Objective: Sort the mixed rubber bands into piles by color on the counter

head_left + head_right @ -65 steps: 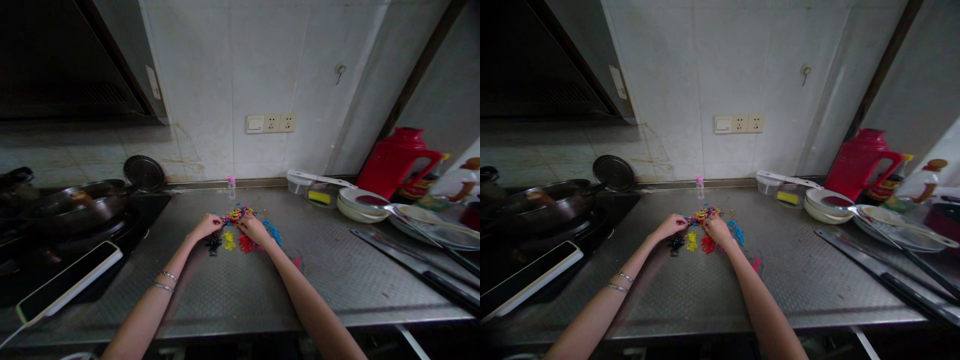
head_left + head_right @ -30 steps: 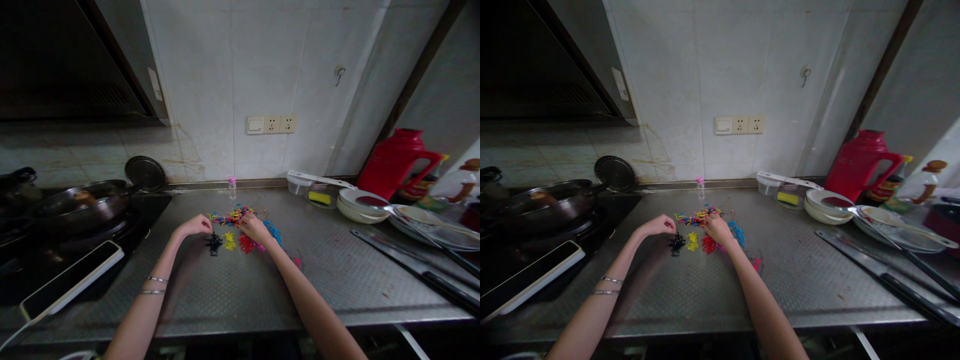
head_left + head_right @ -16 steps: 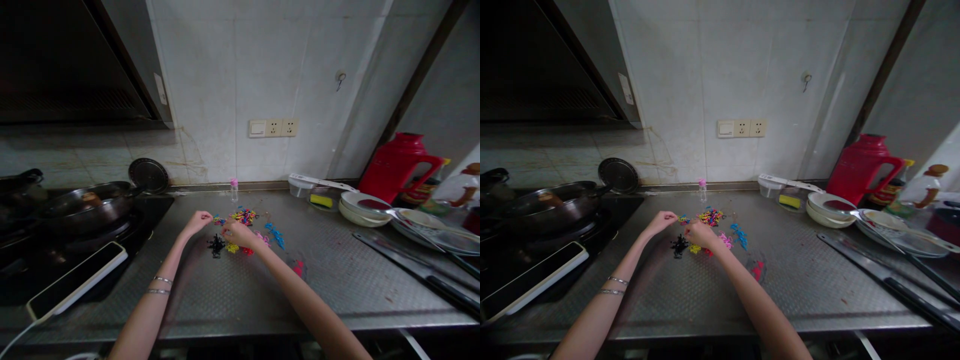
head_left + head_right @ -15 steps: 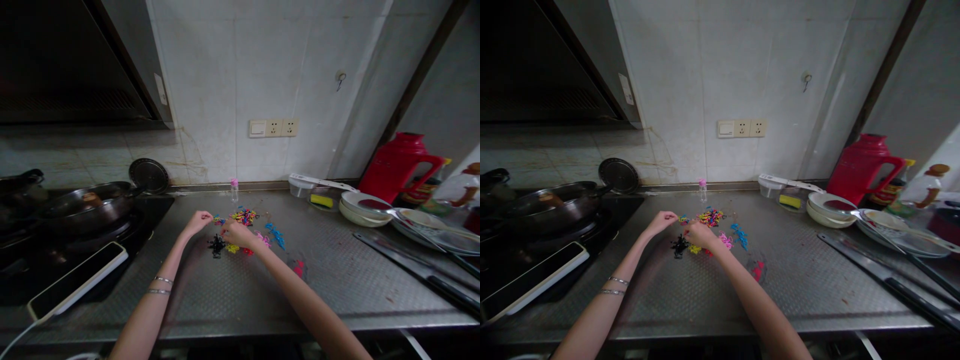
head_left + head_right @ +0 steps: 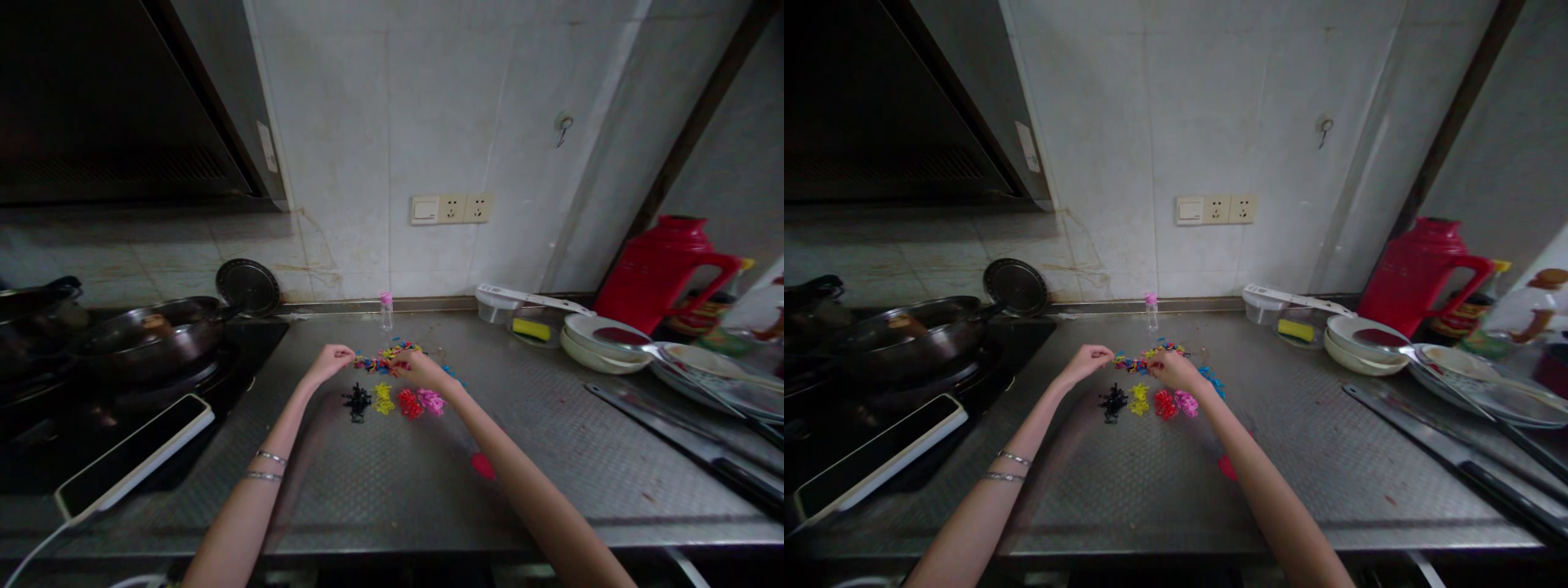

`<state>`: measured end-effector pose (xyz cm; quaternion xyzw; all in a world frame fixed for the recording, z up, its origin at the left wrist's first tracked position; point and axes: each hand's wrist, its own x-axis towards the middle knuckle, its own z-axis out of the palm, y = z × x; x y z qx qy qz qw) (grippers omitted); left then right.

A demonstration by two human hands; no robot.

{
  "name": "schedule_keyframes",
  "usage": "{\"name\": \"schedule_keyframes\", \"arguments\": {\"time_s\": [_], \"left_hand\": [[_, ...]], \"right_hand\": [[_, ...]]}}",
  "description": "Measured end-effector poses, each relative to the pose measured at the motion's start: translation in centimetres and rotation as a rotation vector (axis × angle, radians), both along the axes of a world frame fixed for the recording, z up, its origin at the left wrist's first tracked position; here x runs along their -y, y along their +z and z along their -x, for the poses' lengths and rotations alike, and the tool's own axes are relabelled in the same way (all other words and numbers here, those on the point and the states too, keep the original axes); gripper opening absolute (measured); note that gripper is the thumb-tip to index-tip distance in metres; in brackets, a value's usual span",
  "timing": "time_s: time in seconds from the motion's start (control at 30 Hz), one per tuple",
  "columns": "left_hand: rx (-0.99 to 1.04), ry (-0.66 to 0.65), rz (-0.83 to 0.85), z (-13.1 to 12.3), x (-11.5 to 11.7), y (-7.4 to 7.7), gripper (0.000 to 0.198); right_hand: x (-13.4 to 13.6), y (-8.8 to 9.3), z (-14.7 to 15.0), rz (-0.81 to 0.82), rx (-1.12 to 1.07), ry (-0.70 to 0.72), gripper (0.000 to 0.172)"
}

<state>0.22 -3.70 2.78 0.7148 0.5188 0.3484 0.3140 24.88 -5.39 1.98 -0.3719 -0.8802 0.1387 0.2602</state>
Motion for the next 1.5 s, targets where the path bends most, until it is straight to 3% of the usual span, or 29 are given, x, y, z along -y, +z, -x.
{"name": "schedule_keyframes", "arguments": {"time_s": [0.1,0.27,0.6,0.83,1.17,1.5], "left_hand": [[-0.005,-0.023,-0.01,-0.6,0.0,1.0,0.026],[-0.085,-0.191,0.002,-2.3,-1.1,1.6,0.027],[-0.365,-0.317,-0.1,-6.4,-2.3,-1.6,0.025],[-0.433,-0.259,-0.11,-6.9,-2.1,-3.6,0.025],[-0.415,-0.215,-0.156,-7.4,-1.0,-3.0,0.024],[-0.418,-0.194,-0.117,-7.0,-1.7,-3.3,0.027]], "right_hand": [[-0.7,0.0,-2.9,0.006,0.008,-0.108,0.022],[-1.5,0.3,-6.1,0.009,0.016,-0.177,0.025],[-1.6,-0.9,-7.4,0.032,0.075,-0.278,0.026],[-1.6,-1.2,-8.0,0.035,0.084,-0.282,0.026],[-1.0,-1.3,-7.8,0.056,0.103,-0.304,0.026],[-0.9,-1.4,-7.7,0.063,0.112,-0.315,0.026]]}}
